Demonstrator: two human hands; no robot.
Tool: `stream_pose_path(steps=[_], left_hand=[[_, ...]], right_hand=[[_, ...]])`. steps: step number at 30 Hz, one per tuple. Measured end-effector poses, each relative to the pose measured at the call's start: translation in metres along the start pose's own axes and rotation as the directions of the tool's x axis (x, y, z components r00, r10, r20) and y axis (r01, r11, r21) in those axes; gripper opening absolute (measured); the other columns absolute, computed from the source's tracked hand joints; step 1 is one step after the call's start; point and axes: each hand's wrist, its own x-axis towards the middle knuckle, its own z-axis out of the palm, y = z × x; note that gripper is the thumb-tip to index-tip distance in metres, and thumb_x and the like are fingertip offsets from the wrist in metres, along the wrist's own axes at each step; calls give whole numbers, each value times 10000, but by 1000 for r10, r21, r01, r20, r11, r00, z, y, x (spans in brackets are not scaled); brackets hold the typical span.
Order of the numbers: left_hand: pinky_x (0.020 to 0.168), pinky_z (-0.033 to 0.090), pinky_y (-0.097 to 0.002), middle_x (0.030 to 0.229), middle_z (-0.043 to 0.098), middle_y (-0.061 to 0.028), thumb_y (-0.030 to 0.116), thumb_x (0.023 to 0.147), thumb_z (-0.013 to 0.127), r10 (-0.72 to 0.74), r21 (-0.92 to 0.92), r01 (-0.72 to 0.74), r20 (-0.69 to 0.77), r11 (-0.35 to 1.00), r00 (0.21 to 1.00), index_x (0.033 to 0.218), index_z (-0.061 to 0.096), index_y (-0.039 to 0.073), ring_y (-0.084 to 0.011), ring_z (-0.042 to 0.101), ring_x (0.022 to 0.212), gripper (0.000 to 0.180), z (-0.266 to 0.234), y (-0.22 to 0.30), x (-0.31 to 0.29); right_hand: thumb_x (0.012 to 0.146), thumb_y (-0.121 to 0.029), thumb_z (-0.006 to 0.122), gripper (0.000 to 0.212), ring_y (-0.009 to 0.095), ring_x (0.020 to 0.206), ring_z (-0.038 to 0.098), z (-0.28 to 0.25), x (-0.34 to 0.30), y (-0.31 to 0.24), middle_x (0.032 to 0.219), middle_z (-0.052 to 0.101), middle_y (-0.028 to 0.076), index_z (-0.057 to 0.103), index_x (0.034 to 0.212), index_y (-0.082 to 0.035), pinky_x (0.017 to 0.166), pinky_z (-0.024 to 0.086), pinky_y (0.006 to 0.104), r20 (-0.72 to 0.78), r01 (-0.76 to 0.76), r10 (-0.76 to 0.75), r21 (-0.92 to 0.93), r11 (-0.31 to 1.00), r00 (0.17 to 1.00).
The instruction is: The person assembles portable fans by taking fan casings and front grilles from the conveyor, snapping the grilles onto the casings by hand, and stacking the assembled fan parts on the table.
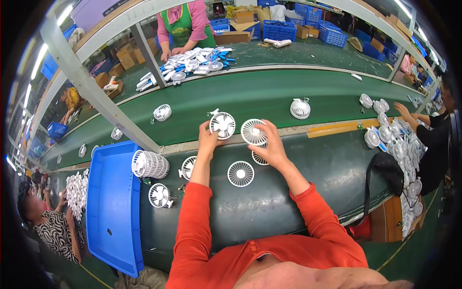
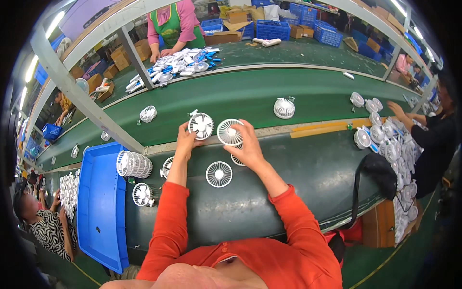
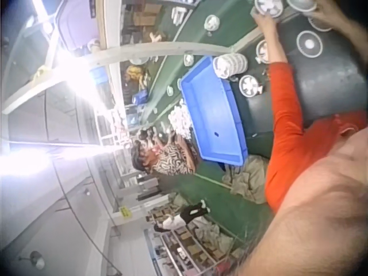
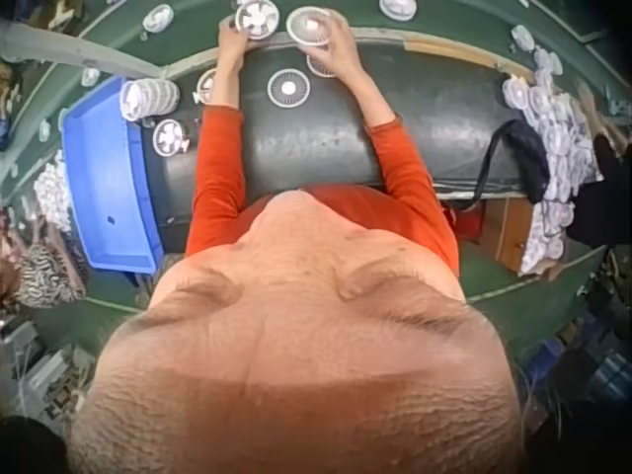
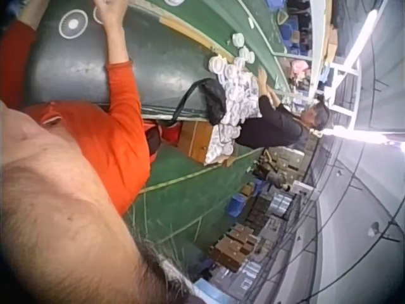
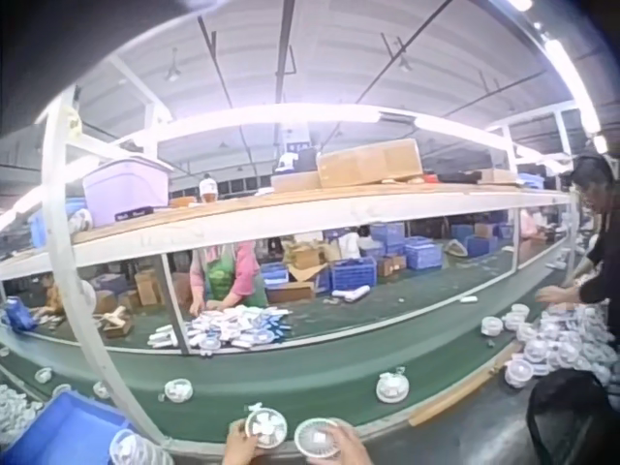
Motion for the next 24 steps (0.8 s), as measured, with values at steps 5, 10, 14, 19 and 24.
stream_pose_path(steps=[5, 10, 14, 19, 24], left_hand=[[924, 475, -410, 1280, 528, -86, 97, 903, 464, -3, -392, 130, 308, 911, 951, 1340, 432, 71, -227, 536, 1159, 439, 20, -14, -53], [946, 455, -409, 1337, 500, -86, 476, 993, 341, -53, -518, 181, 252, 836, 966, 1348, 430, 94, -243, 520, 1182, 529, 3, -33, -70], [991, 436, -405, 1310, 523, -92, 484, 993, 323, -90, -604, 197, 202, 773, 975, 1318, 451, 60, -244, 513, 1198, 550, 20, -26, -76], [971, 459, -404, 1242, 565, -111, 452, 985, 368, -95, -675, 161, 133, 720, 986, 1241, 509, 44, -256, 549, 1141, 502, 20, -30, -71], [941, 476, -393, 1264, 528, -127, 464, 986, 355, 7, -589, -47, -70, 807, 997, 1305, 457, 21, -262, 543, 1143, 555, 31, -3, -95]], right_hand=[[649, -218, 816, 663, 405, 1294, 347, 38, 0, 1, 1354, 380, 231, 496, 1208, -61, 1076, 303, 442, -16, 88, -88, 20, 996, 996], [751, -311, 732, 575, 412, 1286, 353, 54, -9, -17, 1351, 383, 224, 458, 1195, -70, 1054, 324, 433, 105, 62, -76, 128, 990, 992], [780, -301, 704, 497, 413, 1250, 396, 50, -16, -19, 1383, 374, 250, 470, 1153, -70, 1035, 340, 435, 172, 78, -113, 198, 977, 979], [730, -328, 723, 643, 380, 1288, 391, 47, -24, -26, 1387, 389, 241, 449, 1244, -54, 1041, 347, 418, 217, 37, -98, 267, 963, 971], [707, -331, 717, 741, 331, 1151, 550, 49, -16, -43, 1245, 556, 198, 453, 1330, -29, 962, 439, 385, 208, -98, 0, 463, 881, 978]])
